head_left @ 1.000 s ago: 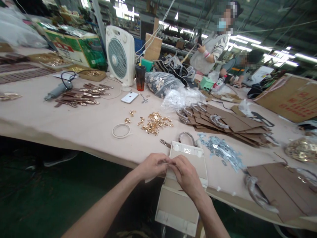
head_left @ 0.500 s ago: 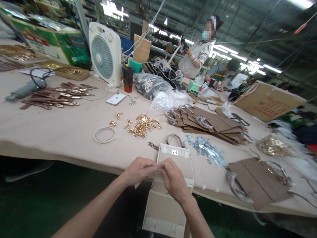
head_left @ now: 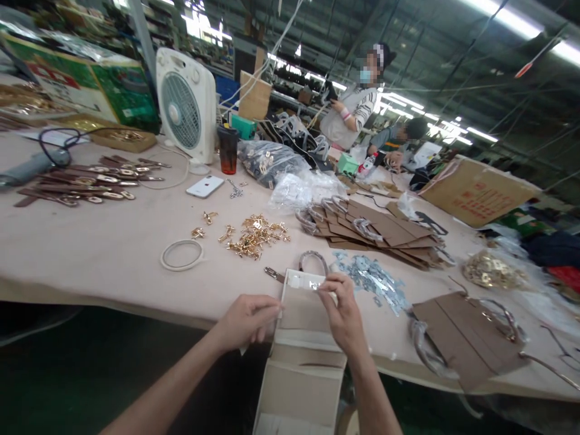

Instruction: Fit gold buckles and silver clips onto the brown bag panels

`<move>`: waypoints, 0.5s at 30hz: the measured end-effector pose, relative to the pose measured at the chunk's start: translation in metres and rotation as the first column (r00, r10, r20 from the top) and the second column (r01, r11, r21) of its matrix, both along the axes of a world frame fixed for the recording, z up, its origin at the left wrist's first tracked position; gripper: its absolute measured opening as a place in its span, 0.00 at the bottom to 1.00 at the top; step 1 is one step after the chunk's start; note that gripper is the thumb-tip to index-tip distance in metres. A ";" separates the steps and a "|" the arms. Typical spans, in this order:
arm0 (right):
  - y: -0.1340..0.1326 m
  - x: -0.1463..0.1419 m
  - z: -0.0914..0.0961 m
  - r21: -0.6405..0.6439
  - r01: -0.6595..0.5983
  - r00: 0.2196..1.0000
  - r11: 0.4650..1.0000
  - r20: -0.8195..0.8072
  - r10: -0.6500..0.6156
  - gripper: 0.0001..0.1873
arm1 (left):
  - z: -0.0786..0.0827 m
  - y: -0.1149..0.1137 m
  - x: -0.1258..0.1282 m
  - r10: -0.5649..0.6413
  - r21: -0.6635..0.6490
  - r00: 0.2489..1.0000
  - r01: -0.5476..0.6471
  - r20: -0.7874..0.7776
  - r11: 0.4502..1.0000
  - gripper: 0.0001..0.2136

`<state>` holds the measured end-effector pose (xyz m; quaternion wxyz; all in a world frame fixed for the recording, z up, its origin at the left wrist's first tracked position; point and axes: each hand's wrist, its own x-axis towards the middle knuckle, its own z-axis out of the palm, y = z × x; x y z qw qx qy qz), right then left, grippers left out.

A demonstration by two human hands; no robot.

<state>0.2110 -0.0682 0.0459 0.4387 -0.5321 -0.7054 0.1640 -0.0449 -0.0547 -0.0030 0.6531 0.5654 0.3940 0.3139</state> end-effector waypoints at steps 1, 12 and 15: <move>0.010 0.012 0.002 -0.042 0.034 0.999 0.999 0.021 -0.033 0.07 | 0.000 -0.002 0.000 -0.020 0.029 1.000 0.021 -0.013 0.999 0.23; 0.053 0.030 -0.006 -0.325 -0.115 0.988 0.939 0.065 0.143 0.11 | 0.011 -0.005 0.001 -0.044 0.092 0.999 0.047 -0.025 0.995 0.18; 0.056 0.028 -0.009 -0.333 -0.106 0.988 0.937 0.070 0.136 0.12 | 0.009 -0.005 0.000 -0.047 0.093 0.998 0.050 -0.033 0.994 0.18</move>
